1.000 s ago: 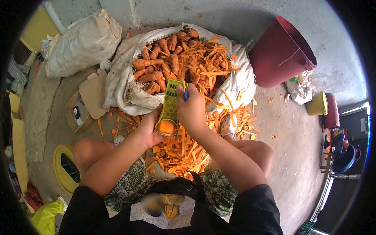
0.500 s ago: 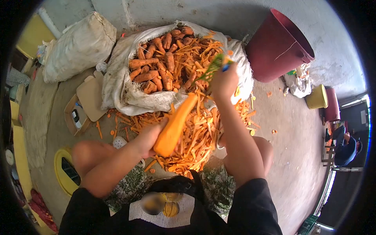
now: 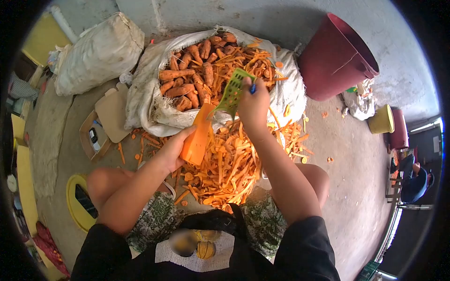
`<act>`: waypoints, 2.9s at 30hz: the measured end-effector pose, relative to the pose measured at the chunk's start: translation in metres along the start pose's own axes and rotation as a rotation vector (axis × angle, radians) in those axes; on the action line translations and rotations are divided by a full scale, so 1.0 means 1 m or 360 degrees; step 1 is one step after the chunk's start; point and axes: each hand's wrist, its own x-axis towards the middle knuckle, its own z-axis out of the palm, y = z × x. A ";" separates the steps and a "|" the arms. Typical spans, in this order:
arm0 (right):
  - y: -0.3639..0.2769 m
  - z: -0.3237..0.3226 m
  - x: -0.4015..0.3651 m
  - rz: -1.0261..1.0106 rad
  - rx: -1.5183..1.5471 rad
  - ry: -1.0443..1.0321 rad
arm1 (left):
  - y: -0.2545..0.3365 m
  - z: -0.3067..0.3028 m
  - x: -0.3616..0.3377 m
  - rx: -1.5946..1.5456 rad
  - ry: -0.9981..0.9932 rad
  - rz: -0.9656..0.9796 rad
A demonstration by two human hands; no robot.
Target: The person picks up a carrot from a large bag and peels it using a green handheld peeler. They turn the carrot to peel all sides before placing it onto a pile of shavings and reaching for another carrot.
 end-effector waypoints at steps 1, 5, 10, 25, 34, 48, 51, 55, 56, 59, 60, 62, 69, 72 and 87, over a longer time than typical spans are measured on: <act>0.000 0.004 -0.005 -0.0001 0.0004 -0.0005 | 0.001 0.000 0.001 -0.0001 0.0005 0.0004; 0.002 0.010 -0.021 -0.0077 -0.0158 -0.0230 | 0.001 -0.003 0.005 0.0273 0.0001 0.0026; 0.003 0.010 -0.025 -0.0144 -0.0173 -0.0266 | 0.002 -0.004 0.008 0.0619 -0.0153 0.0133; -0.010 0.019 -0.061 0.0003 -0.0302 -0.0487 | -0.006 0.011 0.006 -0.0552 -0.0376 -0.0038; -0.005 0.018 -0.060 -0.0121 -0.0511 -0.0303 | -0.011 0.015 0.001 -0.0346 -0.0274 -0.0044; 0.024 -0.013 0.044 -0.0045 -0.0580 0.0394 | -0.014 0.014 -0.023 0.0412 -0.0322 -0.0135; 0.029 -0.031 0.063 -0.0037 -0.0500 0.0523 | -0.011 0.011 -0.032 0.0602 -0.0421 -0.0003; 0.014 -0.024 0.043 -0.0120 -0.0445 0.0232 | -0.001 -0.003 -0.027 0.0938 -0.0404 0.0370; 0.017 -0.019 0.039 -0.0171 -0.0581 0.0173 | 0.000 -0.004 -0.026 0.0934 -0.0401 0.0372; 0.007 -0.015 0.022 -0.0370 -0.0680 -0.0066 | 0.002 -0.005 -0.024 0.1380 -0.0237 0.0696; 0.001 -0.014 0.018 -0.0370 -0.0679 -0.0068 | 0.004 -0.004 -0.025 0.1503 -0.0205 0.0688; -0.009 -0.014 0.011 -0.0317 -0.0816 -0.0351 | 0.005 -0.004 -0.027 0.1627 -0.0167 0.0681; -0.011 -0.012 -0.014 -0.0567 -0.1111 -0.1084 | 0.015 0.000 -0.024 0.1938 0.0311 0.0931; -0.009 -0.007 -0.024 -0.0540 -0.1128 -0.1195 | 0.018 -0.002 -0.020 0.2151 0.0483 0.1050; -0.005 -0.003 -0.027 -0.0399 -0.1066 -0.1220 | 0.015 -0.010 0.001 0.1905 0.0485 0.1157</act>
